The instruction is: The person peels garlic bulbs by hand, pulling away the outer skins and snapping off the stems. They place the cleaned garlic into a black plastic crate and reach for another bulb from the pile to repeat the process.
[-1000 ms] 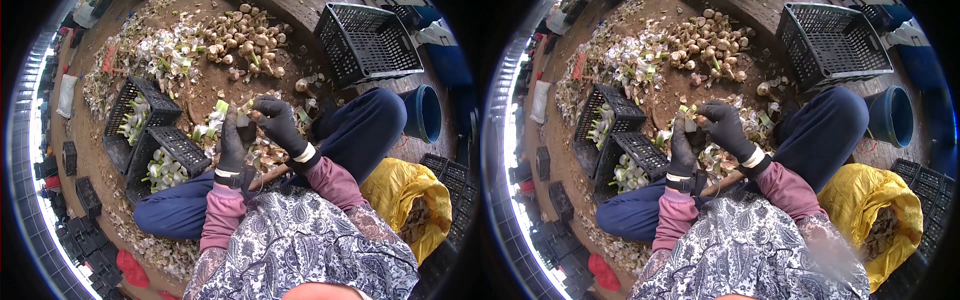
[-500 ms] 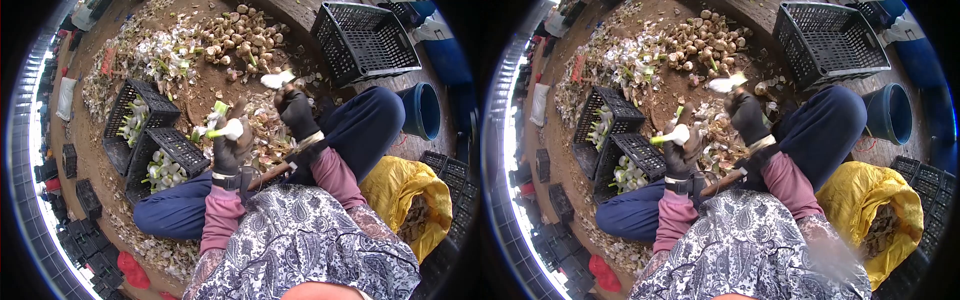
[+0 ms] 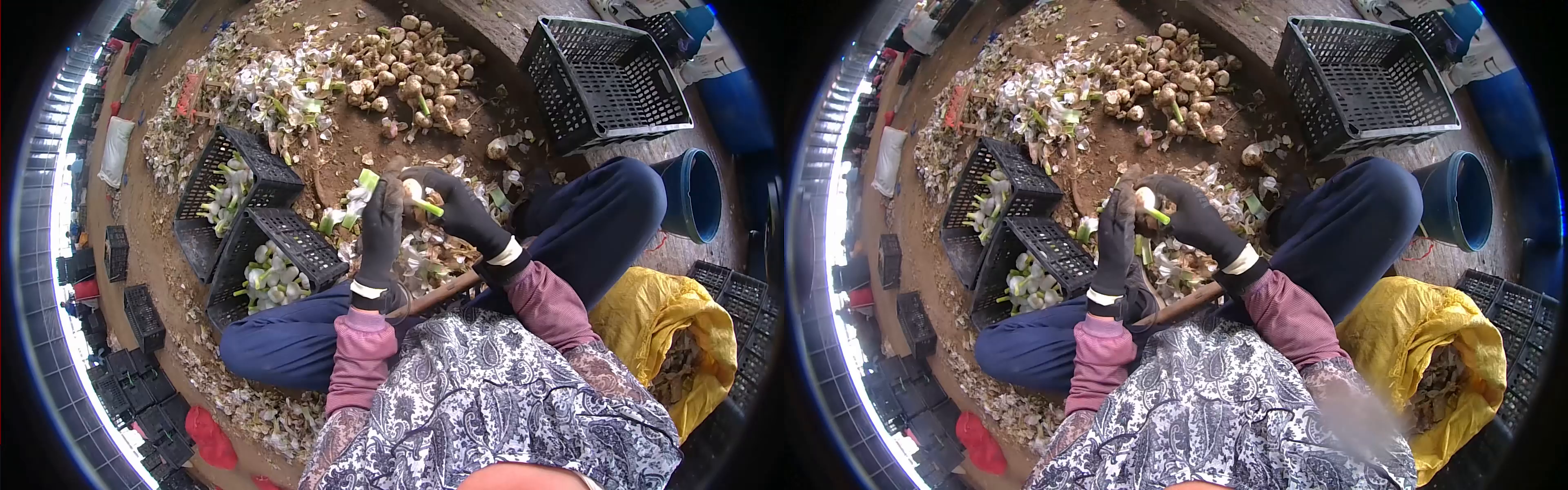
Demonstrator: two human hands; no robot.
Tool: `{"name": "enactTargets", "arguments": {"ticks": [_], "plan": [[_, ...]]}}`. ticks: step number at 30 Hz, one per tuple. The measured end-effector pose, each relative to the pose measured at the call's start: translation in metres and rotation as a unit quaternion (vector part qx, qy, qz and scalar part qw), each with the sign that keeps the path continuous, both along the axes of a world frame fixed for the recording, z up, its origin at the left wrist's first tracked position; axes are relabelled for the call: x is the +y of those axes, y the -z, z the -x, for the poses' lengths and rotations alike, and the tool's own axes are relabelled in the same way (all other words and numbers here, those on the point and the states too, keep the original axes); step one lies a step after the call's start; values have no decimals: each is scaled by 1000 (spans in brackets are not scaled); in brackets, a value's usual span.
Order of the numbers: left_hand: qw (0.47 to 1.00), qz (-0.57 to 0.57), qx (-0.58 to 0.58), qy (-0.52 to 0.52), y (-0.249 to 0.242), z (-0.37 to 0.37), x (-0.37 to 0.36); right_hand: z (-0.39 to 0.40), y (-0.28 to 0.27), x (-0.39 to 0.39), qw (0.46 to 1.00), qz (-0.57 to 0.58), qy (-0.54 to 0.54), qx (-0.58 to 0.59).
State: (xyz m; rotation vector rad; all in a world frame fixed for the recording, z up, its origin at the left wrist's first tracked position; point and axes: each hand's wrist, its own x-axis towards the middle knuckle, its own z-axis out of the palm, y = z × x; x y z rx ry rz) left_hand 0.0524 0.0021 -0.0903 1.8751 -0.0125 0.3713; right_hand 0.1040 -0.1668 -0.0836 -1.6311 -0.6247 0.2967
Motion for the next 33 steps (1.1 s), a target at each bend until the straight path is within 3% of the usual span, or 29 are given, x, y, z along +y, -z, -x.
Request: {"name": "enactTargets", "arguments": {"ticks": [1,2,3,5,11,15,19,20,23,29,33], "plan": [[999,-40,22,-25,-14,2,-6,-1,9,1,999,2,29,-13],[988,102,100,-58,-39,6,-15,0,15,0,998,5,58,-26],[995,-49,43,-77,-32,6,-4,1,9,0,997,15,66,-29],[995,-52,66,-46,-57,6,-6,2,-9,2,996,32,82,-34],[969,-235,37,-62,-41,2,-14,6,-9,-2,977,94,126,-146],[947,-314,31,-67,-36,-7,-17,3,-3,-6,980,92,113,-132],[966,-213,140,-34,-47,-14,-14,1,-4,-12,989,53,96,-102],[986,-113,121,-20,-38,-12,-15,0,-6,-13,988,77,94,-92],[979,-183,77,-41,-31,-11,-16,-1,-1,-13,985,90,96,-115],[947,-304,99,-41,-50,-16,-28,-6,0,-18,987,77,86,-108],[954,-275,117,-25,-62,-25,-30,-11,-8,-23,994,38,78,-62]]}}
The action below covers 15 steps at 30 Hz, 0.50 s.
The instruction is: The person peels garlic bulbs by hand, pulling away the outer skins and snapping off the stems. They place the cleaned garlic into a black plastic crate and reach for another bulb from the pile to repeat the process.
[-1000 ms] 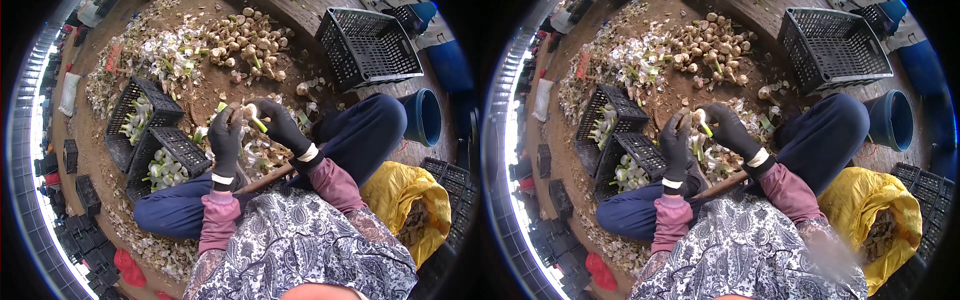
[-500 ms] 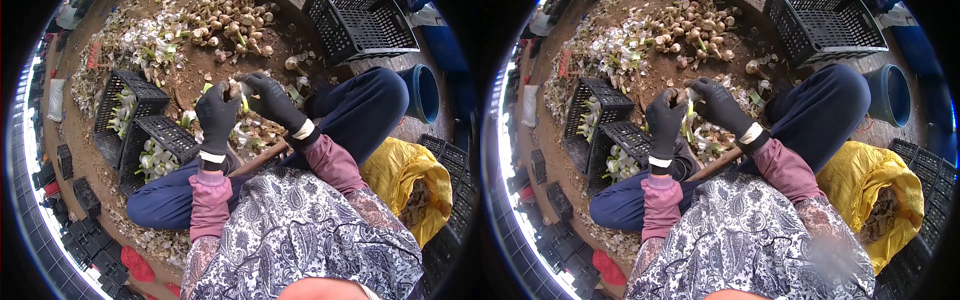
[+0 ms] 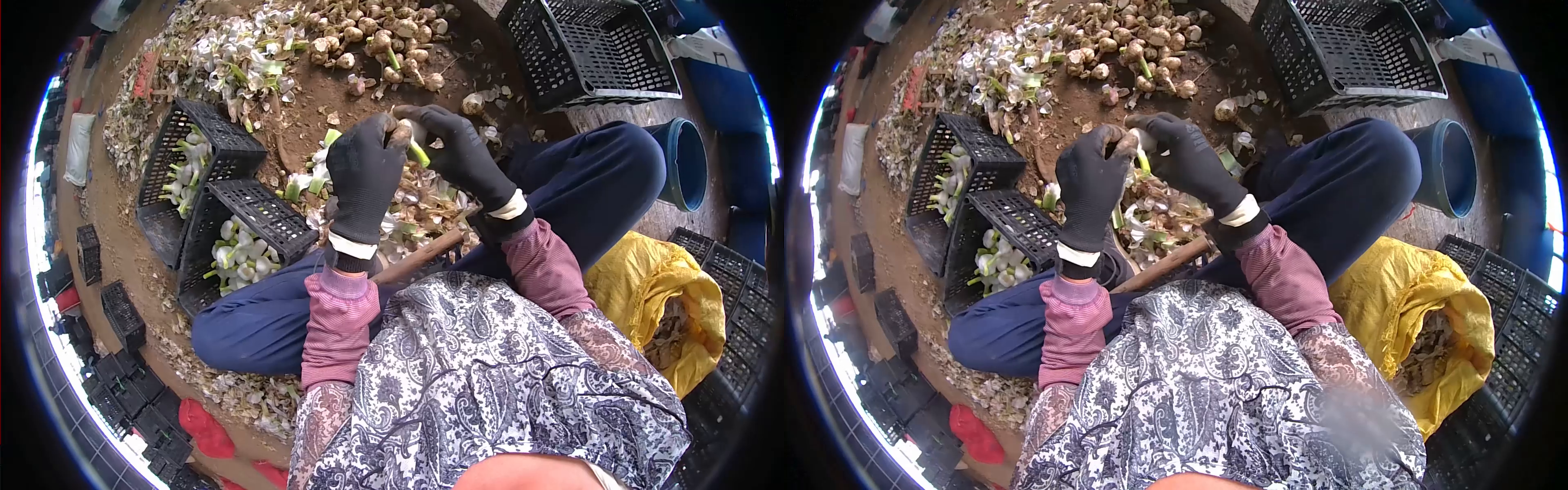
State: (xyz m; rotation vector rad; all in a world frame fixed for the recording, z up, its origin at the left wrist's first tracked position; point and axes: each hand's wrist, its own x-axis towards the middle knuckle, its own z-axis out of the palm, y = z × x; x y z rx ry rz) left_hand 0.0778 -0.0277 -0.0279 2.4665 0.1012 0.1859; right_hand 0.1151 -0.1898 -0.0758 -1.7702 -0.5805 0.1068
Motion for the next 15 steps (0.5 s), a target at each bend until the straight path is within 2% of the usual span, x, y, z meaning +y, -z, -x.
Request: {"name": "enactTargets", "arguments": {"ticks": [3,6,7,11,14,15], "plan": [[999,6,-43,14,-17,-4,-8,-4,-13,-11,999,-10,-11,46],[994,68,-80,27,-42,-6,-17,-7,-39,-21,976,-130,-37,173],[991,93,-95,27,-49,-5,-19,-8,-56,-21,966,-179,-57,176],[968,157,-192,47,-69,-6,-27,-13,-97,-30,997,-56,-54,14],[966,140,-210,52,-76,-2,-28,-14,-111,-35,994,48,-31,-92],[974,138,-172,50,-81,3,-28,-14,-112,-35,991,66,-27,-110]]}}
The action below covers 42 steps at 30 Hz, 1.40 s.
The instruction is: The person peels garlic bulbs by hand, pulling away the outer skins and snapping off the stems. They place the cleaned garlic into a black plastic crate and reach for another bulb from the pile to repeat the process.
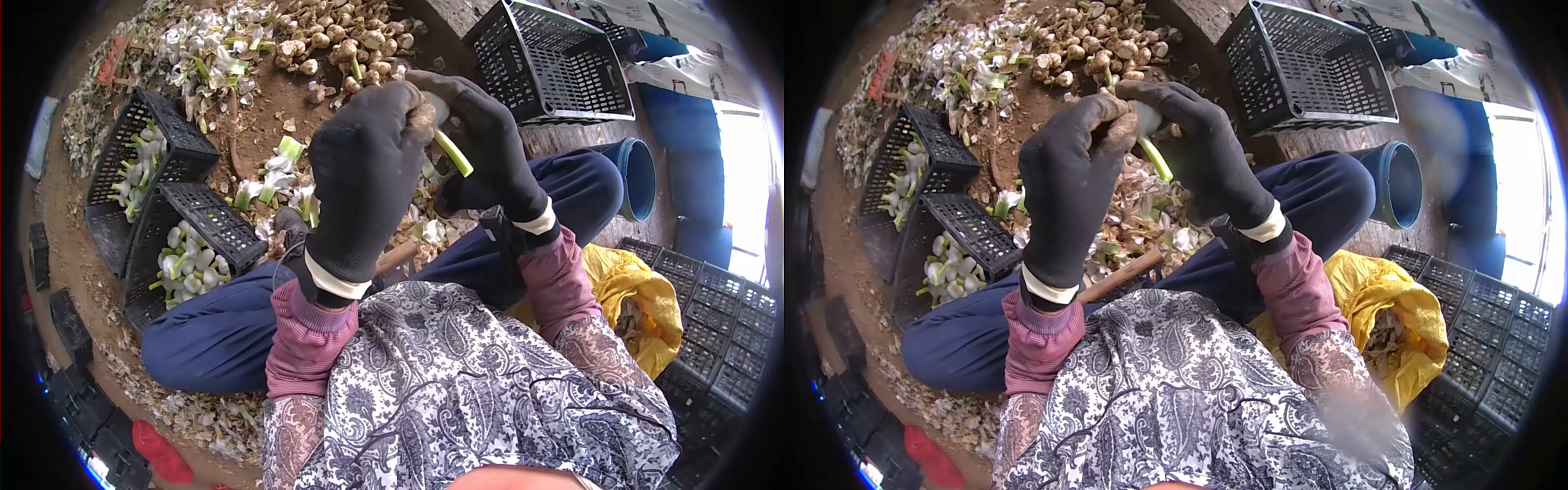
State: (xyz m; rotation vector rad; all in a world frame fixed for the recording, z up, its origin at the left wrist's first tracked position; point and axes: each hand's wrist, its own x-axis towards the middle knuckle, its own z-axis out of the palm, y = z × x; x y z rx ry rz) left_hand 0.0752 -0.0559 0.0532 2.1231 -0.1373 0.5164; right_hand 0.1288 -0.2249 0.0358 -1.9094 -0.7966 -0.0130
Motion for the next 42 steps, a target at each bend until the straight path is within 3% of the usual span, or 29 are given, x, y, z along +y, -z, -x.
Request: {"name": "enactTargets", "arguments": {"ticks": [3,6,12,18,27,30,33,36,38,40,41,42], "plan": [[994,-102,-20,-15,3,6,-3,4,4,-1,1000,0,4,28],[988,-144,-36,-35,12,3,-6,1,16,0,999,17,5,-27],[998,-56,1,-31,15,-4,-8,6,7,-2,999,-30,-11,18],[994,99,11,39,0,2,-2,1,14,-10,997,-72,-26,-30],[995,20,-45,84,-21,6,-8,3,14,-20,988,-139,-53,-48],[991,99,-55,71,-10,1,-15,6,14,-25,977,-198,-78,10],[974,195,-35,105,-10,-5,-11,11,14,-27,942,-294,-86,140],[936,331,90,77,6,-4,-7,10,16,-15,907,-350,-53,228],[908,382,153,79,30,0,-6,14,26,-6,844,-449,0,293],[869,436,219,85,43,3,-10,9,26,-5,737,-548,-15,395],[831,478,273,81,46,7,-11,7,30,-9,722,-548,-8,422],[823,473,303,82,49,7,-12,8,33,-9,749,-507,-1,425]]}}
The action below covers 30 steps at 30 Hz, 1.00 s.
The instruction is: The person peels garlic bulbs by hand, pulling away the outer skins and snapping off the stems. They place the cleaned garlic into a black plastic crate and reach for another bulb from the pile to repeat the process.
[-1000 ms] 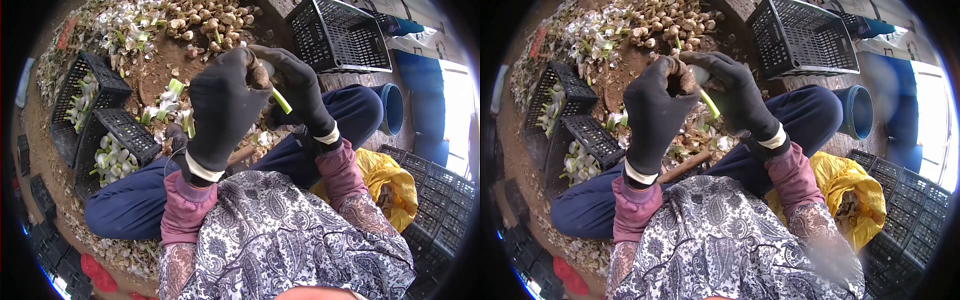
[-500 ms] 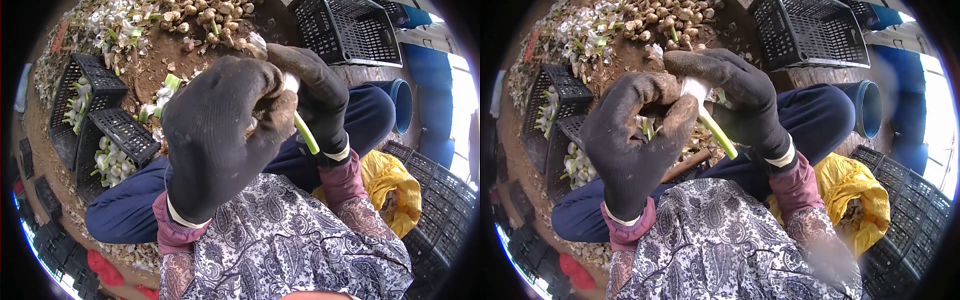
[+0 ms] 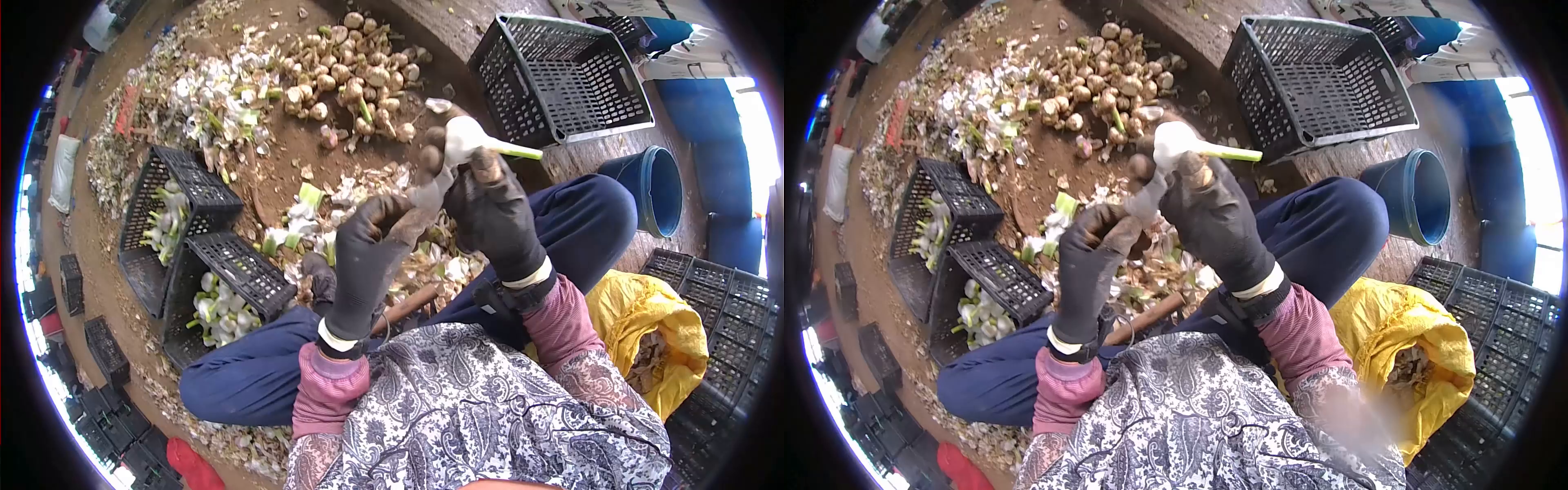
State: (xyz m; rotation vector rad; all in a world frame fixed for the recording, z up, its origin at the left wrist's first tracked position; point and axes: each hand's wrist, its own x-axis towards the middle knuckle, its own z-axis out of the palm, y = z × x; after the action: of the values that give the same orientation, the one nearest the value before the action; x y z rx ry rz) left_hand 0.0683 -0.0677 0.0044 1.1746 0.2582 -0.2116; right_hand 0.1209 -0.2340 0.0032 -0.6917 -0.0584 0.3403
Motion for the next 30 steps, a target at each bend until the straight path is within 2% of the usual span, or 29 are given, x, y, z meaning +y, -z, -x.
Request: {"name": "enactTargets", "arguments": {"ticks": [1,3,4,5,7,8,9,10,11,12,13,16,17,19,20,21,22,23,24,25,27,29,30], "plan": [[995,-95,-20,17,0,3,3,-1,1,2,999,-22,-4,22],[933,-310,-180,-13,0,2,9,-3,3,5,995,98,-9,-14],[920,-329,-211,-25,0,2,12,-6,6,2,975,205,-71,-38],[905,-349,-241,-36,1,0,13,1,10,13,962,261,-47,-64],[870,-418,-259,-31,6,-6,18,5,25,24,873,415,-17,-254],[929,-310,-194,-47,13,-6,20,7,29,27,807,492,6,-326],[970,-195,-128,-63,27,-6,23,6,31,27,855,439,-18,-276],[978,-107,-161,-77,69,1,38,2,36,25,895,383,-42,-223],[990,5,-106,-92,59,0,41,-2,38,22,928,325,-66,-167],[985,61,-106,-119,48,0,37,-6,29,17,964,236,-85,-92],[977,117,-107,-145,41,1,32,-6,26,19,976,201,-47,-67],[982,62,-121,-131,58,5,34,0,18,26,966,231,-98,-56],[991,36,-104,-81,61,8,38,4,26,31,963,235,-113,-72],[976,40,-159,-146,60,4,45,4,35,29,928,332,-121,-122],[980,71,-97,-162,61,1,70,4,32,25,908,374,-122,-143],[962,132,-114,-210,62,-10,100,5,28,21,886,416,-122,-163],[927,174,-180,-281,47,-16,125,7,22,19,918,358,-122,-118],[889,286,-180,-309,37,-26,163,8,15,17,915,364,-122,-120],[840,321,-223,-375,18,-26,171,8,10,13,913,370,-123,-121],[818,274,-209,-460,12,-34,177,7,9,11,911,375,-124,-121],[897,169,-235,-335,36,-53,178,7,16,13,913,371,-111,-126],[961,-91,-100,-242,71,-76,157,6,18,14,907,384,-99,-140],[972,-125,-114,-164,119,-87,161,6,19,14,895,405,-85,-166]]}}
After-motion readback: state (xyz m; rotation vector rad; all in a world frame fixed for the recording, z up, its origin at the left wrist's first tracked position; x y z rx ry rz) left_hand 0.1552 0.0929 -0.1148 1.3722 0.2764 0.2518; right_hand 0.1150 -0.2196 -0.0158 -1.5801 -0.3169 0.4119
